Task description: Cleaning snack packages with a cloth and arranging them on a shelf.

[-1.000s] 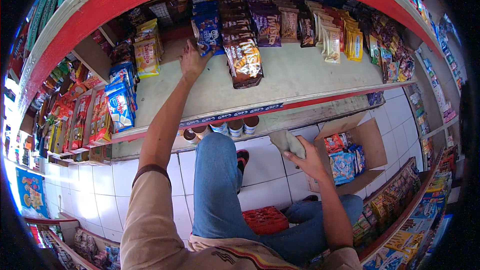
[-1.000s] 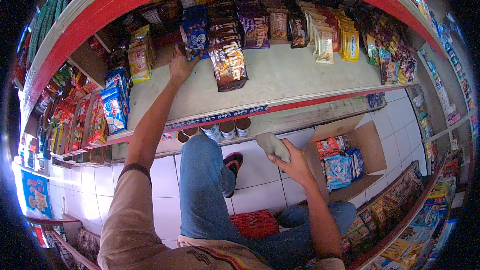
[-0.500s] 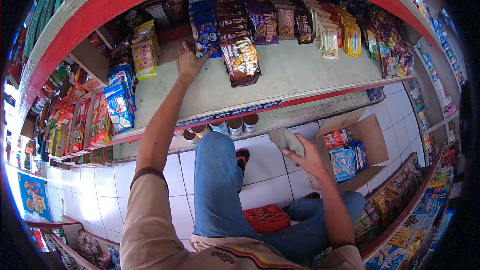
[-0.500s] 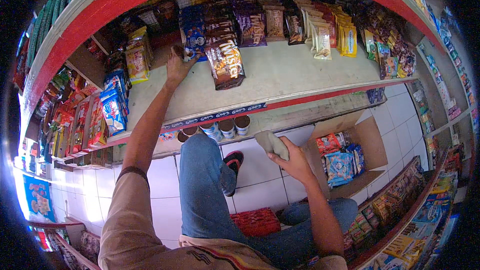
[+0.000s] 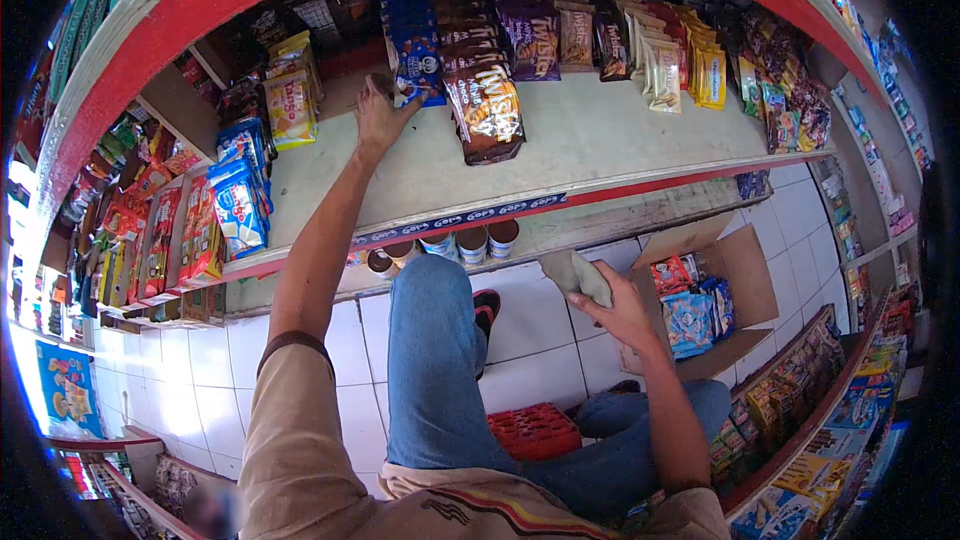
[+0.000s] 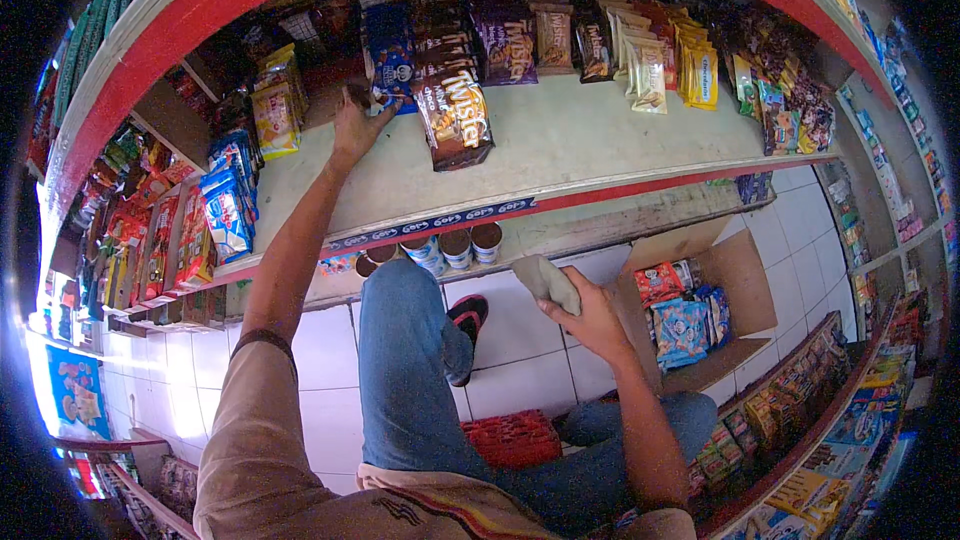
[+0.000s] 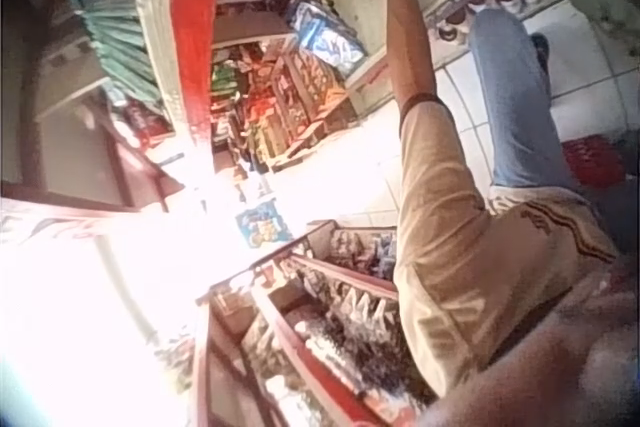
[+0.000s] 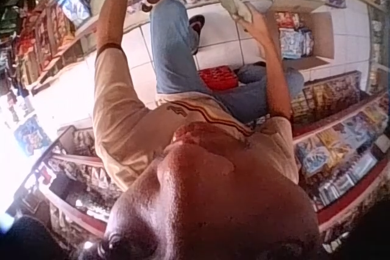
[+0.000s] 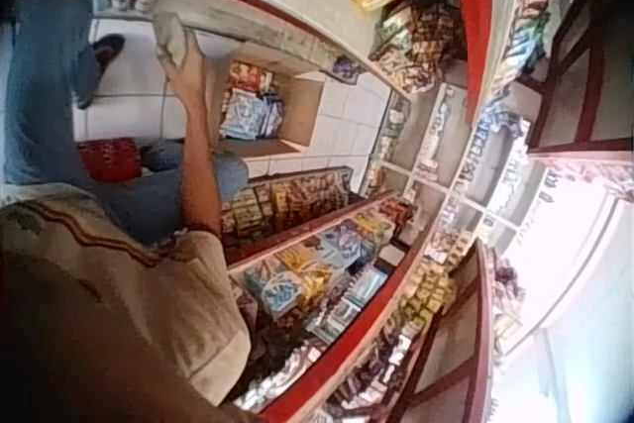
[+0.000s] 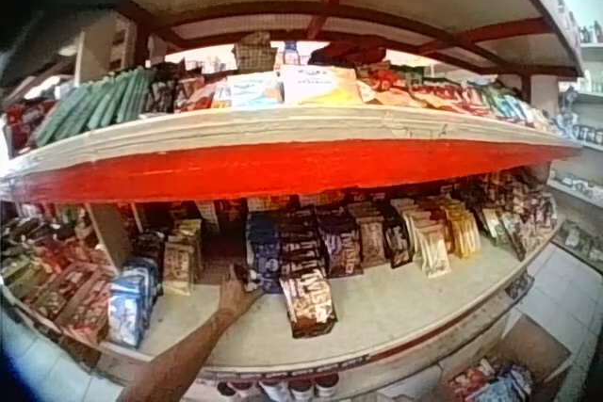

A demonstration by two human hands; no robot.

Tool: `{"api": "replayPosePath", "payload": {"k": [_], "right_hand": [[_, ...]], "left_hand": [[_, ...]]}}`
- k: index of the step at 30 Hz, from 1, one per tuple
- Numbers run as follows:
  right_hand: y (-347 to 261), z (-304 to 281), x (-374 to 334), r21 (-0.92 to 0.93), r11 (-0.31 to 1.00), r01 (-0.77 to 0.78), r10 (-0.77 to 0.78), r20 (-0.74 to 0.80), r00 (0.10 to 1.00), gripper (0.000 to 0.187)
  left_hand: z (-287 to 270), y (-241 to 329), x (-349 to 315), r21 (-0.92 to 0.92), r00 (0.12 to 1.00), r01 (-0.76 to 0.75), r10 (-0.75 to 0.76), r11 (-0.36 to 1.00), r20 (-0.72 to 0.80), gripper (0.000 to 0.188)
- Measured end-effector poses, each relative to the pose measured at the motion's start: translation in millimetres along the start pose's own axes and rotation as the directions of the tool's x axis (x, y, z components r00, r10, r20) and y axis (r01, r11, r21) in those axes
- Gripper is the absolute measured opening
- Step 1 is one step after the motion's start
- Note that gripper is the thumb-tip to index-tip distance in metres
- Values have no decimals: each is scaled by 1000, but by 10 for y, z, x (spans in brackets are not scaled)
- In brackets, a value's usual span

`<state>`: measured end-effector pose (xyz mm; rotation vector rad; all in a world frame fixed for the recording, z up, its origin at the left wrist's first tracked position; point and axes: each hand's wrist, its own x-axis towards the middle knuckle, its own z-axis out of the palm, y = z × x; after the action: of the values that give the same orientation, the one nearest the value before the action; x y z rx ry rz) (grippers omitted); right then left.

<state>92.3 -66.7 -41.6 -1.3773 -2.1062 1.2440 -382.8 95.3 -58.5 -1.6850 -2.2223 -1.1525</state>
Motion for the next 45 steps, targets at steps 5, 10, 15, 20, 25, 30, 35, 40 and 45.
{"api": "replayPosePath", "payload": {"k": [5,10,15,20,25,30,35,40,45], "right_hand": [[17,-43,-4,-43,998,39,-41,-43,998,45],[-5,-121,-67,-56,997,45,-50,-87,995,47],[17,-179,-51,-77,995,67,-76,-113,991,47],[102,-400,-157,-327,943,68,-44,80,996,43],[332,-44,-144,-347,903,253,-87,428,900,45],[404,720,-317,-403,837,371,-61,603,795,35],[965,2043,-491,-435,868,238,-32,430,902,9],[495,2151,-253,-554,828,89,286,553,783,27],[358,1547,52,-471,873,-126,341,405,849,37]], "left_hand": [[5,43,-3,-40,999,-28,26,999,-38,96],[-15,121,-49,-25,998,-47,46,999,-40,87],[-64,-227,-35,70,942,-68,87,995,-324,88],[-91,304,-338,-251,869,-92,-46,964,-492,55],[-519,1880,-907,-660,977,-213,141,721,-161,20],[9,2978,-1434,-657,750,26,420,754,511,15],[996,3748,-2031,-641,411,-161,642,750,648,24],[2028,4243,-2631,-826,303,-307,871,473,387,29],[3149,4933,-3493,-749,233,6,727,663,646,39]]}}
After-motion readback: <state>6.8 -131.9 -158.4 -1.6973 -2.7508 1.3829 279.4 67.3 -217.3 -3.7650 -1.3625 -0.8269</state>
